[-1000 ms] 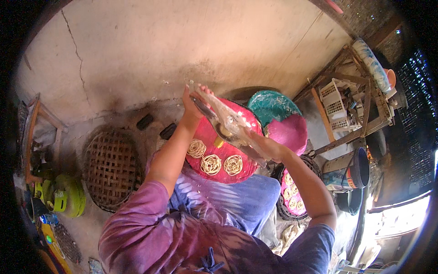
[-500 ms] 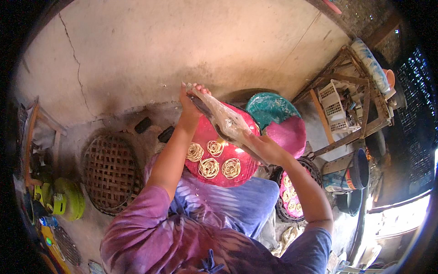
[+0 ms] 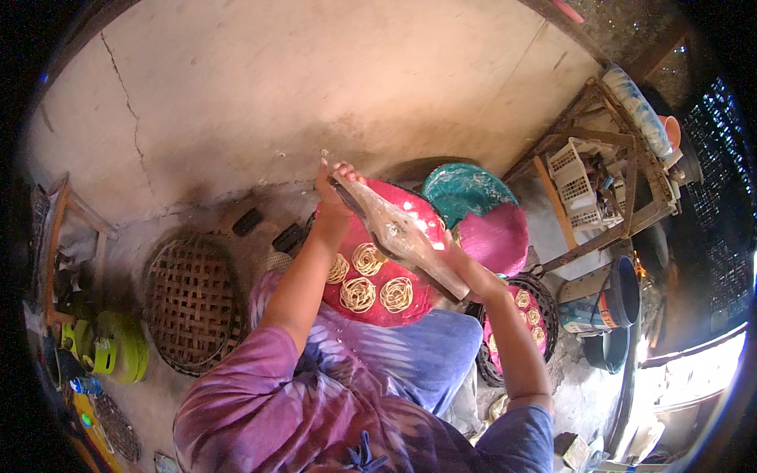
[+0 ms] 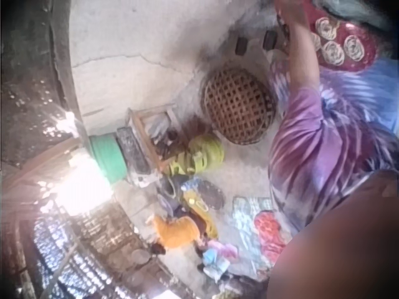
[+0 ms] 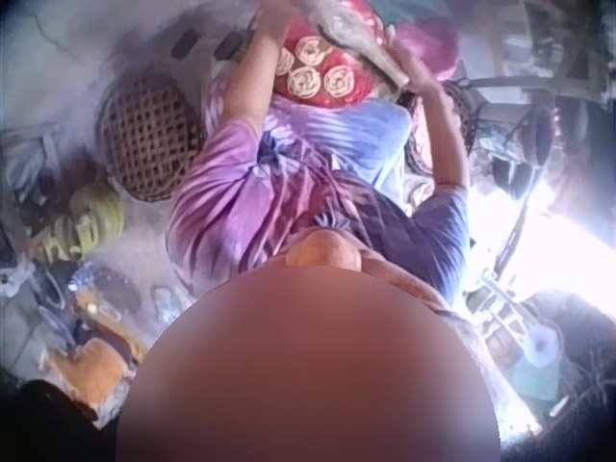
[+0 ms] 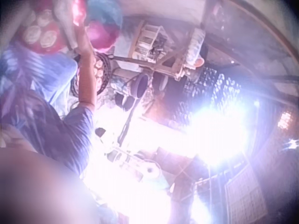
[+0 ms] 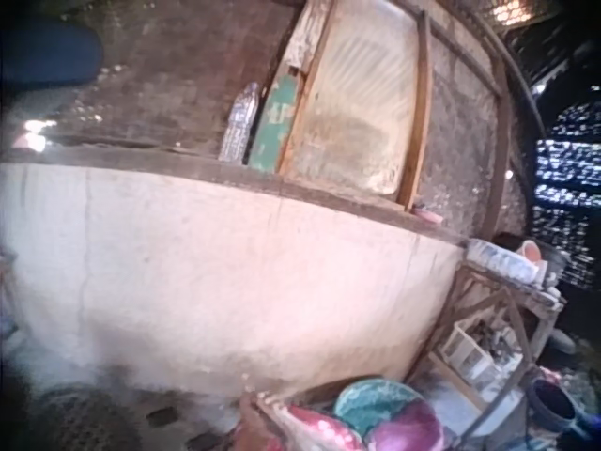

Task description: The person scoops dough from a green bowl and presses it through a handheld noodle press to form spiral noodles onto a red tray. They repeat this process, filling the tray with multiple noodle spirals.

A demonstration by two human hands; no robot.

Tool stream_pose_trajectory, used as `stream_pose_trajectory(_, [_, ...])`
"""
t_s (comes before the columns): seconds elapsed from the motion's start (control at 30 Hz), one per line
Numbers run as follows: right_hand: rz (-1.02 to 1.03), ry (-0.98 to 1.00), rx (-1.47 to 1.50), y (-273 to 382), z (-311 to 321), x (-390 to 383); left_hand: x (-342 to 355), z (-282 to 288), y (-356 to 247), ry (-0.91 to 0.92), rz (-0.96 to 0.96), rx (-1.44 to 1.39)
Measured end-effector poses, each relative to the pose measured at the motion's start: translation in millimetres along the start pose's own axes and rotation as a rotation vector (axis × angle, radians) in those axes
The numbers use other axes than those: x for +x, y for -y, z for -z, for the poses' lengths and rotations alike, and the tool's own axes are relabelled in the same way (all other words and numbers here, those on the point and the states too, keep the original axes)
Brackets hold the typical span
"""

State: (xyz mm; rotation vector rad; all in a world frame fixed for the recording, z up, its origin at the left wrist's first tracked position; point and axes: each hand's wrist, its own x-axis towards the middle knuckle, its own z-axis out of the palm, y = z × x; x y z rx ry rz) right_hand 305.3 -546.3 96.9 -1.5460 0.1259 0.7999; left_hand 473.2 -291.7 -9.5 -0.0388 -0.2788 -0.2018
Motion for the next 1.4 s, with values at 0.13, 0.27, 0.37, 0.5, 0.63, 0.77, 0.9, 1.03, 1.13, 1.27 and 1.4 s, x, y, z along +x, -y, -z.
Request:
stream_pose_trajectory(0.13, [0.081,0.296,0.698,-48,-1,47,-2,13,-8,0.014,-0.011,-0.021])
stream_pose_trajectory(0.27, [0.19,0.586,0.778,-82,-14,86,-6,26,-10,0.015,-0.088,-0.098])
stream_pose_trajectory(0.37, [0.11,0.402,0.704,-81,-14,92,-4,30,-15,-0.015,-0.12,-0.147])
stream_pose_trajectory(0.5, [0.021,0.202,0.379,-71,-14,92,0,19,-29,-0.087,-0.21,-0.107])
stream_pose_trajectory(0.63, [0.298,0.048,-0.493,-68,-14,102,6,-10,-37,-0.077,-0.189,-0.157])
stream_pose_trajectory(0.77, [0.272,0.185,-0.018,-46,15,78,9,-33,-38,0.122,-0.078,-0.039])
stream_pose_trajectory(0.9, [-0.031,0.211,0.004,17,33,13,18,-36,-14,0.039,-0.01,0.09])
stream_pose_trajectory(1.03, [-0.095,-0.101,-0.375,20,22,-12,20,-10,42,-0.308,0.013,0.078])
stream_pose_trajectory(1.13, [-0.156,-0.23,-0.528,19,24,-14,22,8,59,-0.264,-0.017,0.036])
stream_pose_trajectory(1.27, [-0.028,-0.294,-0.539,15,12,-8,38,1,42,-0.17,-0.004,0.077])
stream_pose_trajectory(1.4, [-0.1,-0.257,-0.453,29,-1,-30,24,-17,42,-0.283,0.05,0.077])
